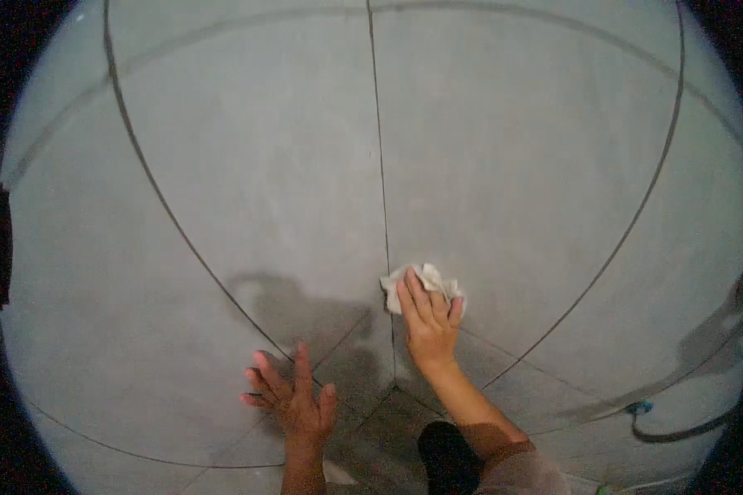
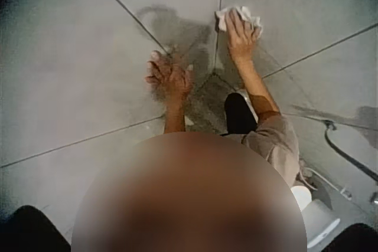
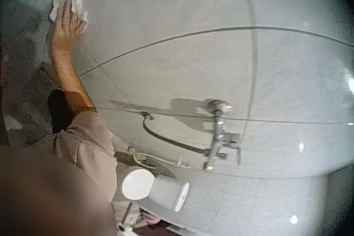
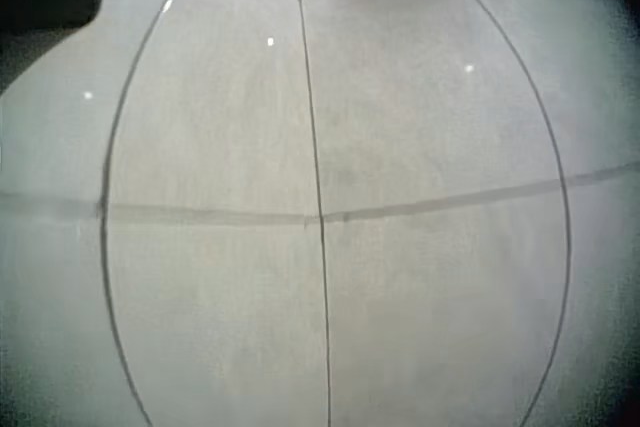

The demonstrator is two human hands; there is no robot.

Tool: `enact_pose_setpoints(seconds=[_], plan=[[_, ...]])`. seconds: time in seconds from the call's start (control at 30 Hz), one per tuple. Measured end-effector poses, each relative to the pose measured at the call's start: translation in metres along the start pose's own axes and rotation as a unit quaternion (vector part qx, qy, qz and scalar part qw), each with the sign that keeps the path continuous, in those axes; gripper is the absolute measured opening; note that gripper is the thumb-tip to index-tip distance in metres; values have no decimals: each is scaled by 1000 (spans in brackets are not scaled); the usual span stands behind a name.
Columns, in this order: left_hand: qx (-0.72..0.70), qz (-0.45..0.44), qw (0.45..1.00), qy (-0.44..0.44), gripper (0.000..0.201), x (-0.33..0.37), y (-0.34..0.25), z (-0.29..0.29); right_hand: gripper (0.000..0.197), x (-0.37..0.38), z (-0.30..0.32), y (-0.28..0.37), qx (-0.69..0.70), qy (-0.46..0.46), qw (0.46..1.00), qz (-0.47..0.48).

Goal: The person wipes the tiled bathroom walls with a cloth, repeatedly rinsing and wringing the cloth at the sink. They clean multiple wall sections and the sink basin, using a water bottle to pour water into the sink for rinsing.

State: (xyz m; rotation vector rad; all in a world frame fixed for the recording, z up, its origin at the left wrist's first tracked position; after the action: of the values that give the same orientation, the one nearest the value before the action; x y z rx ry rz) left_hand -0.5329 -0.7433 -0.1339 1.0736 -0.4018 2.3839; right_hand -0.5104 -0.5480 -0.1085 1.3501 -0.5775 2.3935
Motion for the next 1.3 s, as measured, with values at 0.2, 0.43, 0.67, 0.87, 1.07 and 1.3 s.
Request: enact_pose_setpoints(seconds=[0.2, 0.43, 0.67, 0.87, 1.07, 1.3], plan=[[-63, 33, 997, 1, 55, -45, 69, -40, 29, -92, -51, 62, 13, 30, 998, 49], [-151, 85, 975, 138, 65, -130, 42, -69, 27, -179, -79, 17, 242, -9, 970, -5], [-69, 151, 985, -46, 61, -149, 81, -25, 51, -40, -37, 37, 557, -198, 799, -109], [33, 168, 983, -69, 63, -157, 99, -36, 51, -139, -33, 159, 521, -178, 835, -12], [-58, 165, 984, -11, 70, -160, 105, -40, 45, -60, -26, 125, 494, -158, 855, -7], [-19, 175, 983, -47, 67, -159, 100, -28, 37, 6, 157, 212, 534, -272, 726, 338]])
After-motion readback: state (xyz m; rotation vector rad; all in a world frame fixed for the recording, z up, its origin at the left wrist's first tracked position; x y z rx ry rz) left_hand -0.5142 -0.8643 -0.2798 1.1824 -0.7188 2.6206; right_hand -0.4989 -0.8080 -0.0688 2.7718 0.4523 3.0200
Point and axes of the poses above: each hand's wrist, its own x-axis towards the middle knuckle, its own z-axis out of the back of the hand, y = z × x, the point moved 10 cm from there along x, towards the middle knuckle, and after that the axes turned 1 degree about -x, right-handed, at the moved point
